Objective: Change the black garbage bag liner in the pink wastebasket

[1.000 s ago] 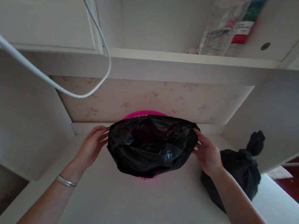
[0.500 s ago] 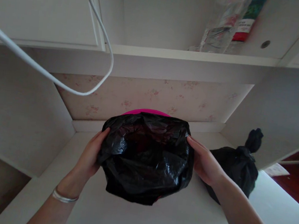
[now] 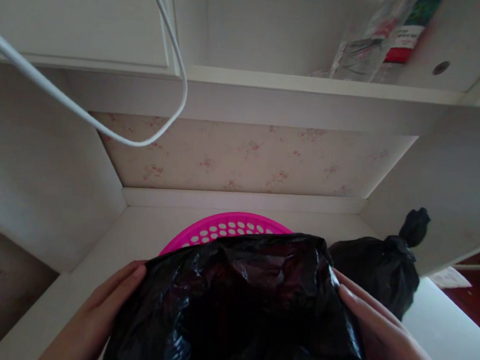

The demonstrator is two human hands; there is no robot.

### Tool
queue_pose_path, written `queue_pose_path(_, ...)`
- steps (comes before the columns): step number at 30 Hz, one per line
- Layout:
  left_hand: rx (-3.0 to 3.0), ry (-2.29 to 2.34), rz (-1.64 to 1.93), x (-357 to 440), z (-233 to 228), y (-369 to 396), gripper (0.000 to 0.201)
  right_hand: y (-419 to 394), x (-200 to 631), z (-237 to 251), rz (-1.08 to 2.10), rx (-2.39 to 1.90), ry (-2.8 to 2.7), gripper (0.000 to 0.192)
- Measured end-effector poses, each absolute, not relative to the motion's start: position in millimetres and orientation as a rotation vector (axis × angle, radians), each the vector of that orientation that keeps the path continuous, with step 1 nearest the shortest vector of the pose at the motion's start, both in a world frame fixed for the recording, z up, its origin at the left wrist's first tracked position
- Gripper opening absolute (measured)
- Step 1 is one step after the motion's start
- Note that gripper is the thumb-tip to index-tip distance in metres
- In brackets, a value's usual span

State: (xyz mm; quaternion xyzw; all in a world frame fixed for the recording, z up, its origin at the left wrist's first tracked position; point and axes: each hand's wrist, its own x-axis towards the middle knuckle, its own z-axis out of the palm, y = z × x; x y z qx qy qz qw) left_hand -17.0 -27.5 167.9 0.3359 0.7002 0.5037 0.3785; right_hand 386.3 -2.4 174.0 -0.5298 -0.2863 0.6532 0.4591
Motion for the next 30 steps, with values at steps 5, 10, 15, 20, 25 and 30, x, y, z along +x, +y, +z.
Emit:
queue_pose_path(5,0.993,1.814,1.170,-17.1,171.3,-30.7,0.064,-6.2,388.8,167.0,1.596,-1.406,-0.737,0.072)
queue_pose_path(10,1.101,1.788,1.149,-6.2,195.7,-20.4,0.062,13.2,392.4,166.6,1.370,-1.363,-0.855,0.049)
queue_pose_path(15,1.386,1.660,1.139,0.8,206.6,3.7,0.045,46.1,392.0,170.3,1.183,-1.214,-0.984,0.031)
queue_pose_path(20,1.220,1.531,1.188,0.7,194.9,20.0,0.038,69.5,388.1,173.9,1.241,-1.233,-1.166,0.037)
queue_pose_path(25,0.792,1.391,1.214,5.2,185.4,22.4,0.038,85.1,377.9,167.9,1.277,-1.183,-1.150,0.035)
queue_pose_path(30,0.776,1.300,1.287,10.7,164.9,44.4,0.035,91.5,357.7,163.4,1.399,-1.097,-1.267,0.038)
